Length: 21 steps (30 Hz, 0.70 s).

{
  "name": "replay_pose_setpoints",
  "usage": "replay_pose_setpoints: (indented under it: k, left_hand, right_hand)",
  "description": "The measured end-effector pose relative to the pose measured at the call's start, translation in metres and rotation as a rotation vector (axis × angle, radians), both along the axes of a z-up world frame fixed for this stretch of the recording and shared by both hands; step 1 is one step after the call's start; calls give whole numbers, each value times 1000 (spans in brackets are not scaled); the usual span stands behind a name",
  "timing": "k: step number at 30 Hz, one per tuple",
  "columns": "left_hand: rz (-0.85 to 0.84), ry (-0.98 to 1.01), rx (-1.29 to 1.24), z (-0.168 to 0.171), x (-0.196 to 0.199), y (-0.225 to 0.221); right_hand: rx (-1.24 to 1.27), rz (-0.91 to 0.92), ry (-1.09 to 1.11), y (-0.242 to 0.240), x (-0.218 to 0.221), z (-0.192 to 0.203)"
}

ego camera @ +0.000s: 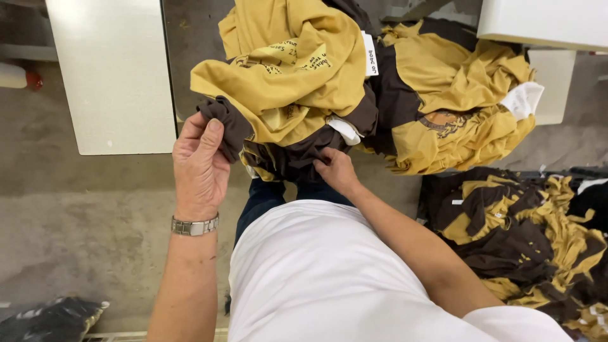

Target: A person is inspecting yellow and brown garments at a quality control station, checking labels and seams for defects.

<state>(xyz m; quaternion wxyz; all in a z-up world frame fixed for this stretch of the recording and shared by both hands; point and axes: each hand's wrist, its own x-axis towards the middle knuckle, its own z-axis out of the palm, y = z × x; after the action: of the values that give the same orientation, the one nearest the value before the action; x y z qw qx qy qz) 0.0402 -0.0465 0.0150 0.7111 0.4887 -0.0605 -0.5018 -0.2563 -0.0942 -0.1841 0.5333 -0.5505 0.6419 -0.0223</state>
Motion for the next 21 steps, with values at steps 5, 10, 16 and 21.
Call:
replay_pose_setpoints:
  k: [5, 10, 16, 21]
  left_hand:
    - [-41, 8, 25, 2, -7, 4]
    - [-145, -5, 12, -9, -21, 10]
    - [-173, 39, 17, -2, -29, 1]
    - [-185, 7, 16, -8, -23, -9]
  right_hand:
    - [46, -201, -312, 5, -17, 50]
    - [394, -463, -598, -9, -27, 117]
    - [124, -380, -333, -18, -60, 83]
    - [-253, -275, -232, -53, -46, 79]
